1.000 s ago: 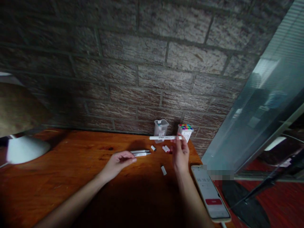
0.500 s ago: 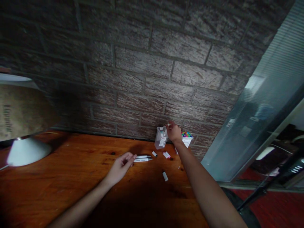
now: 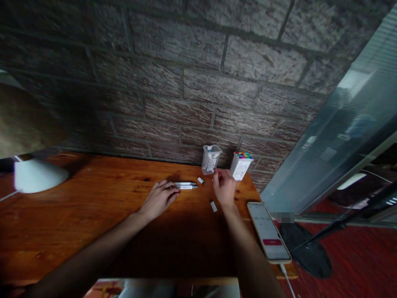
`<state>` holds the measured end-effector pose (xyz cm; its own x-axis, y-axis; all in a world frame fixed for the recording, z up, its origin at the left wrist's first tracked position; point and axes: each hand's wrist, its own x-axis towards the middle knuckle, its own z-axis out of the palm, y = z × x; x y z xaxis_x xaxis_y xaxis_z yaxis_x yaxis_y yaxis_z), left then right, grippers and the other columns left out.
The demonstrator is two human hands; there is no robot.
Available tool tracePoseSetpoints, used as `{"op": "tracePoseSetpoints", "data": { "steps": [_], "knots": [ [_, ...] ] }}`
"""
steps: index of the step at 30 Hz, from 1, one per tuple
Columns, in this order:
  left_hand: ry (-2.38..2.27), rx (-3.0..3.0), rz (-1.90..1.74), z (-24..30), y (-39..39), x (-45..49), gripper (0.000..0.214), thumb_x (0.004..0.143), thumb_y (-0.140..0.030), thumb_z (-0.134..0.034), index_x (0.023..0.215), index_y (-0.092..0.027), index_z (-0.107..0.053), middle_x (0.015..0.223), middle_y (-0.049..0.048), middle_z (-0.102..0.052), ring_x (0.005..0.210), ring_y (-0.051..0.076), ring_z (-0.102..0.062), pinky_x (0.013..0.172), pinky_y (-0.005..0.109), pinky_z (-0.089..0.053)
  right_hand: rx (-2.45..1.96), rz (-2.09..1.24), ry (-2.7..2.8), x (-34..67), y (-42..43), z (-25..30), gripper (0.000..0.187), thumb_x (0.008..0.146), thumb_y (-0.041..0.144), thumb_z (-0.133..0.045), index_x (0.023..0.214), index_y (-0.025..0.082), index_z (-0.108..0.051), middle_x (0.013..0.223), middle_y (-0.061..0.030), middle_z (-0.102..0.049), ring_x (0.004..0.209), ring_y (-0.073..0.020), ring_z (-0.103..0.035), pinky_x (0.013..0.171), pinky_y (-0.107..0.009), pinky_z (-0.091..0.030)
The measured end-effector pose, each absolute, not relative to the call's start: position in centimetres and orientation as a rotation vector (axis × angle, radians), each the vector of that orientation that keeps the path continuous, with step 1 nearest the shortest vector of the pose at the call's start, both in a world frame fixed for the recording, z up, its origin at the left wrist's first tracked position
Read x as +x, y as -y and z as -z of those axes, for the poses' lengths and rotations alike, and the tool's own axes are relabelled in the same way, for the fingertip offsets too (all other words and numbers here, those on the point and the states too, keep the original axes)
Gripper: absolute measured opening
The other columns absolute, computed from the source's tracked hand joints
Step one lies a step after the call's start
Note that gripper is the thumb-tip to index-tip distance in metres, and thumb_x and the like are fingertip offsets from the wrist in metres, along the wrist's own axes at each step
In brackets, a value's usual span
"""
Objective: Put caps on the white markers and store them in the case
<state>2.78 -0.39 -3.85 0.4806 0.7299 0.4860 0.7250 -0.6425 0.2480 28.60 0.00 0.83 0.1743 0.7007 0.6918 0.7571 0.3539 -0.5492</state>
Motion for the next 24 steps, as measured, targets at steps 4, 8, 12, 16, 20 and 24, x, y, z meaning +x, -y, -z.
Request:
{"op": "tracePoseSetpoints", "data": {
  "steps": [4, 8, 12, 16, 20, 24],
  "knots": [
    [-1.373, 2.780, -0.900, 3.7, 0.3, 3.4, 0.026, 0.095, -0.028, -0.046, 0.104, -0.020, -0.069, 0.108, 0.0101, -0.067, 0.102, 0.025, -0.053, 0.085, 0.039, -0.038, -1.404, -0.022, 1.497, 29.4, 0.5, 0.5, 0.037, 0.093, 0.040, -0.046, 0.092, 0.014, -0.072, 0.085, -0.0096, -0.070, 0.072, -0.0188, -0.062, 0.068, -0.028, -0.045],
    [-1.417, 2.849, -0.808, 3.6, 0.0, 3.6, 0.029, 0.095, -0.028, -0.044, 0.110, -0.019, -0.067, 0.114, 0.0118, -0.067, 0.105, 0.026, -0.055, 0.087, 0.040, -0.039, -1.470, -0.090, 1.552, 29.8, 0.1, 0.6, 0.035, 0.094, 0.036, -0.044, 0.093, 0.015, -0.072, 0.086, -0.0096, -0.071, 0.076, -0.0193, -0.063, 0.070, -0.027, -0.044],
    [-1.452, 2.919, -0.574, 2.0, -0.2, 4.2, 0.028, 0.092, -0.024, -0.045, 0.105, -0.016, -0.069, 0.109, 0.0152, -0.070, 0.103, 0.030, -0.058, 0.089, 0.043, -0.041, -1.580, -0.226, 1.692, 29.8, 0.1, 0.4, 0.031, 0.094, 0.031, -0.043, 0.095, 0.019, -0.072, 0.093, -0.0084, -0.073, 0.082, -0.0195, -0.064, 0.074, -0.027, -0.042],
    [-1.515, 2.888, -0.254, -0.6, -0.1, 6.1, 0.018, 0.081, -0.014, -0.054, 0.081, -0.017, -0.072, 0.087, 0.0152, -0.072, 0.091, 0.030, -0.065, 0.086, 0.040, -0.044, -1.605, -0.431, 1.822, 30.7, 0.8, 0.1, 0.021, 0.085, 0.032, -0.059, 0.075, 0.021, -0.074, 0.074, -0.0042, -0.072, 0.068, -0.0181, -0.063, 0.063, -0.027, -0.039],
    [-1.577, 2.775, -0.207, -1.3, -0.1, 7.7, 0.010, 0.075, -0.022, -0.062, 0.071, -0.018, -0.071, 0.076, 0.0133, -0.071, 0.074, 0.028, -0.067, 0.073, 0.037, -0.045, -1.601, -0.705, 1.964, 31.9, 1.6, 0.3, 0.014, 0.059, 0.026, -0.081, 0.052, 0.021, -0.069, 0.052, 0.0013, -0.065, 0.051, -0.0139, -0.057, 0.050, -0.024, -0.034],
    [-1.288, 2.375, -0.564, -0.5, -0.5, 7.3, 0.013, 0.078, -0.028, -0.062, 0.073, -0.020, -0.071, 0.067, 0.0036, -0.068, 0.064, 0.020, -0.062, 0.065, 0.029, -0.042, -1.601, -0.869, 2.003, 31.8, 1.7, 0.5, 0.016, 0.057, 0.015, -0.078, 0.046, 0.020, -0.067, 0.044, 0.0024, -0.061, 0.043, -0.0123, -0.053, 0.046, -0.024, -0.035]
  ]
}}
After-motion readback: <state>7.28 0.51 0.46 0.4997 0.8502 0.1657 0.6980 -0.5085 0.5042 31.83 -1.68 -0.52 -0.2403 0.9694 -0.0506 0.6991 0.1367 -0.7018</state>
